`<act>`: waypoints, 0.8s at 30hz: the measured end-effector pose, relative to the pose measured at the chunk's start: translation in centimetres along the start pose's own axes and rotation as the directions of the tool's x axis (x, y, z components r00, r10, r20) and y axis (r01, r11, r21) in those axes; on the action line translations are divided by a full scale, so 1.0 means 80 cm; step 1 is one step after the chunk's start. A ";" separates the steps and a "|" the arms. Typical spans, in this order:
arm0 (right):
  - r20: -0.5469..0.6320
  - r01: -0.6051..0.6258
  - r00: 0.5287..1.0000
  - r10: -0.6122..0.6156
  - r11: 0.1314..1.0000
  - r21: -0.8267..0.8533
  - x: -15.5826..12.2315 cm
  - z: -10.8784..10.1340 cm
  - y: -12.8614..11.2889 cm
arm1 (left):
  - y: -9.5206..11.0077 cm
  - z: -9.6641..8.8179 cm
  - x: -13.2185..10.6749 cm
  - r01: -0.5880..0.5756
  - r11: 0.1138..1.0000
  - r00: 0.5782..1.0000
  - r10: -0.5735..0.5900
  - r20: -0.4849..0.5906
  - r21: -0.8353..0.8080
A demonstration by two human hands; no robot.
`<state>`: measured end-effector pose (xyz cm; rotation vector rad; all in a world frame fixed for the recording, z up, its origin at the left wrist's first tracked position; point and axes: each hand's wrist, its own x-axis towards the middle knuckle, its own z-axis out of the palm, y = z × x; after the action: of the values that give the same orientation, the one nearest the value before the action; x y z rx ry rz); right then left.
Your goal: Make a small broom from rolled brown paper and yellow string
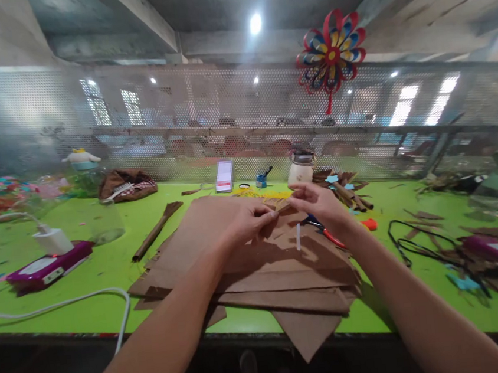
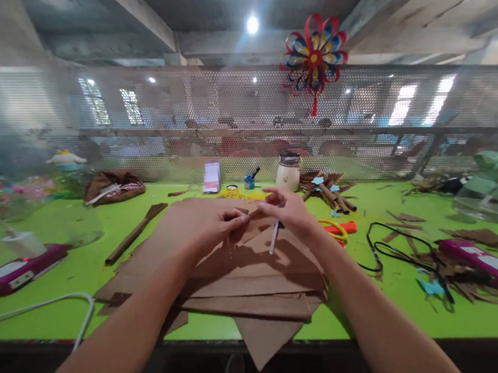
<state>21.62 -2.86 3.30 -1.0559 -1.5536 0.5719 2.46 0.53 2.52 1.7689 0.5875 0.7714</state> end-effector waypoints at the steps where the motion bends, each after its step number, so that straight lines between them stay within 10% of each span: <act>1: 0.072 -0.055 0.996 0.054 0.998 0.019 -0.002 0.002 0.000 | 0.002 0.002 -0.001 -0.003 1.000 1.000 0.003 0.021 0.016; 15: 0.093 -0.233 0.972 0.218 0.948 0.217 -0.002 0.006 0.014 | 0.018 0.004 -0.004 0.036 0.999 0.999 -0.036 -0.025 -0.011; 20: 0.056 -0.212 0.977 0.205 0.952 0.219 -0.003 0.008 0.016 | 0.015 0.009 0.000 0.025 0.997 0.989 -0.034 -0.144 -0.066; 24: -0.130 -0.001 0.991 -0.012 0.995 -0.101 0.000 0.006 0.017 | 0.007 -0.004 0.009 -0.092 0.994 0.909 0.063 -0.411 -0.051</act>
<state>21.63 -2.14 2.06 -1.1428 -1.4819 0.4153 2.73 1.05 3.28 1.5799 0.7591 1.2212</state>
